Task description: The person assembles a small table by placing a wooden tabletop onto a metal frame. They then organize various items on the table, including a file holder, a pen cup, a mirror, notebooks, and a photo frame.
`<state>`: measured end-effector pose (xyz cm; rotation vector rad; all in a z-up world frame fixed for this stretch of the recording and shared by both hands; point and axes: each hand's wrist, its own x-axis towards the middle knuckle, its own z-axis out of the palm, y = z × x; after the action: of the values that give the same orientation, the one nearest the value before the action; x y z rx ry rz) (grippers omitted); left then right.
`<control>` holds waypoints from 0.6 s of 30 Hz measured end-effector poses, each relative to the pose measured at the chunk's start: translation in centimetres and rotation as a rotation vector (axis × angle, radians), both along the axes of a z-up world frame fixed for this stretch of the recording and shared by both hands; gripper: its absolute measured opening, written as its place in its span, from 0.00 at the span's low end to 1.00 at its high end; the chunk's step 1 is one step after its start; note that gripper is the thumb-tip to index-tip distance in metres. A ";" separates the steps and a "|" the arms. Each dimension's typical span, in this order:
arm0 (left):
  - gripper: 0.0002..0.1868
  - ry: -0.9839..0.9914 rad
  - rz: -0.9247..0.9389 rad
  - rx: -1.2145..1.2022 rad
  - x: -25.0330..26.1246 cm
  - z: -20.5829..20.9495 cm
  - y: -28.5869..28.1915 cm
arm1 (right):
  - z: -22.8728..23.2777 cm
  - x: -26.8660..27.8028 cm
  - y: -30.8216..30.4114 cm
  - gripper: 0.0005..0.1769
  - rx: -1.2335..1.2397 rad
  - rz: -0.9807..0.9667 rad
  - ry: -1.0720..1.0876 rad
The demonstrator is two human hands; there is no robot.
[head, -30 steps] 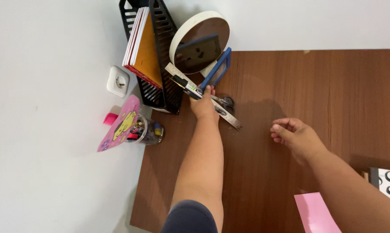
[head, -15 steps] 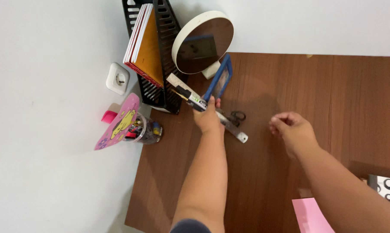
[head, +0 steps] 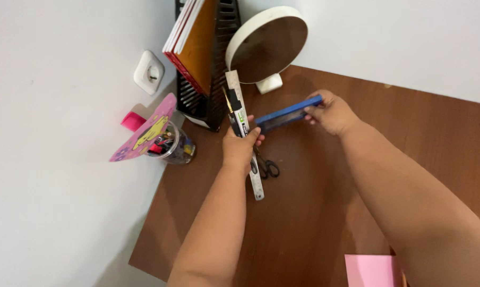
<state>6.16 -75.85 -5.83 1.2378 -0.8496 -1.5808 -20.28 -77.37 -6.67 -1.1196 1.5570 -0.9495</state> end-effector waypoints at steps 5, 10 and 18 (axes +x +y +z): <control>0.16 -0.039 0.002 0.098 1.0 0.6 1.0 | -0.9 -0.5 -3.5 0.08 -0.052 -0.125 0.067; 0.15 0.001 0.078 0.103 1.6 0.2 2.9 | -2.1 -0.3 -7.7 0.08 -0.096 -0.092 0.108; 0.14 -0.008 0.101 0.157 2.2 -0.2 3.2 | -2.8 0.1 -11.3 0.07 -0.167 -0.011 0.131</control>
<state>8.34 -72.69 -6.07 1.3768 -0.6672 -1.5861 -20.14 -88.63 -9.48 -1.3139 1.6124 -1.0462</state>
